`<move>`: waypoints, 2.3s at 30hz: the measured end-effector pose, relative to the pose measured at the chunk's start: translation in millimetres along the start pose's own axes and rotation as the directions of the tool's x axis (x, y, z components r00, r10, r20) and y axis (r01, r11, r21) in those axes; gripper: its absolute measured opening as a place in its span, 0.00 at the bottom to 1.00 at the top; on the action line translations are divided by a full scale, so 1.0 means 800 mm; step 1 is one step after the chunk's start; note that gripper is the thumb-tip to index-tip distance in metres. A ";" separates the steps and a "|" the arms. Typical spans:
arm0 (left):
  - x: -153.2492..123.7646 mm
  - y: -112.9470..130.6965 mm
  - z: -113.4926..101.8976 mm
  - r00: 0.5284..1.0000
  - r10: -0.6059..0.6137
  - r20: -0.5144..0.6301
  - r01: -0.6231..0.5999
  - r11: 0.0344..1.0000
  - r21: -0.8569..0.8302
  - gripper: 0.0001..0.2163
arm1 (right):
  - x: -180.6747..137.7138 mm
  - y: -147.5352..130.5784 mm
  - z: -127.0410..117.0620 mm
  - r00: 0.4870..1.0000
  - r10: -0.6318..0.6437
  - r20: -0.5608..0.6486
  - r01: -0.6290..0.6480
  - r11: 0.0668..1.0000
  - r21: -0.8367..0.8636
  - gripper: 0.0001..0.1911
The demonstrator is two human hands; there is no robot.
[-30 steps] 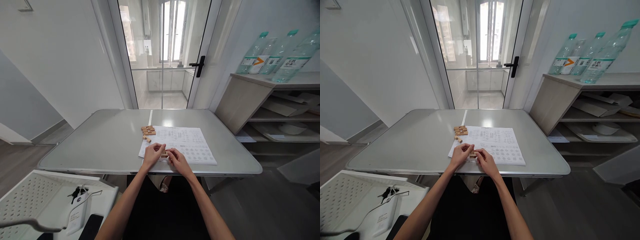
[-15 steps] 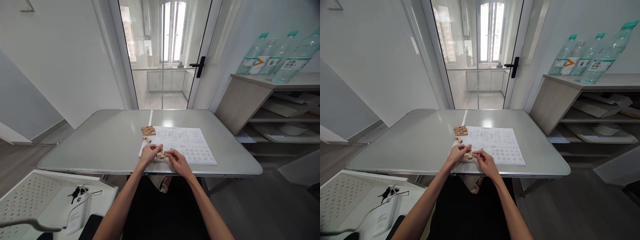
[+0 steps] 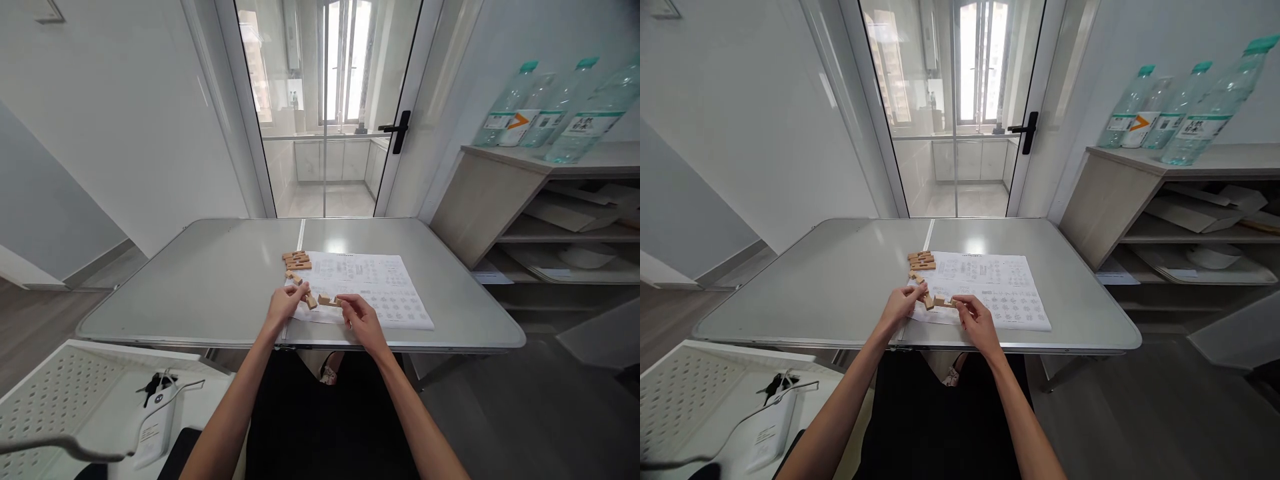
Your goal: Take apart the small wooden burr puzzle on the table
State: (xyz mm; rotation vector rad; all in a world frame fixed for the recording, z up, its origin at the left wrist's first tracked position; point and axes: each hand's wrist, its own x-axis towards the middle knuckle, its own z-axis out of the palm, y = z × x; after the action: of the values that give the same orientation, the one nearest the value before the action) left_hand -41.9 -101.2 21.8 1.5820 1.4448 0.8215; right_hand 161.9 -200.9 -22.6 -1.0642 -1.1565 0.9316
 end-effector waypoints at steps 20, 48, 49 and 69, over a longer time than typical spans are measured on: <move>0.077 -0.036 -0.040 0.967 -0.045 -0.251 0.112 0.959 0.260 0.25 | 0.004 0.003 0.003 0.998 0.067 0.000 -0.067 0.996 -0.055 0.22; -0.002 -0.065 -0.038 0.938 0.264 -0.222 -0.231 0.959 0.166 0.12 | 0.111 0.038 0.055 0.994 0.055 -0.099 -0.083 0.948 -0.308 0.18; -0.004 -0.066 -0.038 0.937 0.273 -0.216 -0.239 0.956 0.172 0.12 | 0.118 0.041 0.061 0.993 0.047 -0.108 -0.081 0.940 -0.332 0.17; -0.010 -0.074 -0.041 0.934 0.293 -0.202 -0.263 0.951 0.165 0.13 | 0.036 0.027 0.016 0.999 -0.034 0.027 0.042 0.900 -0.433 0.16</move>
State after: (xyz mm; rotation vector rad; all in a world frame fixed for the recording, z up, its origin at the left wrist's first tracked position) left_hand -99.2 -104.2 -15.9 1.8763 1.4774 1.1179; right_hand 153.6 -166.4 -35.4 -1.3849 -1.4366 0.6654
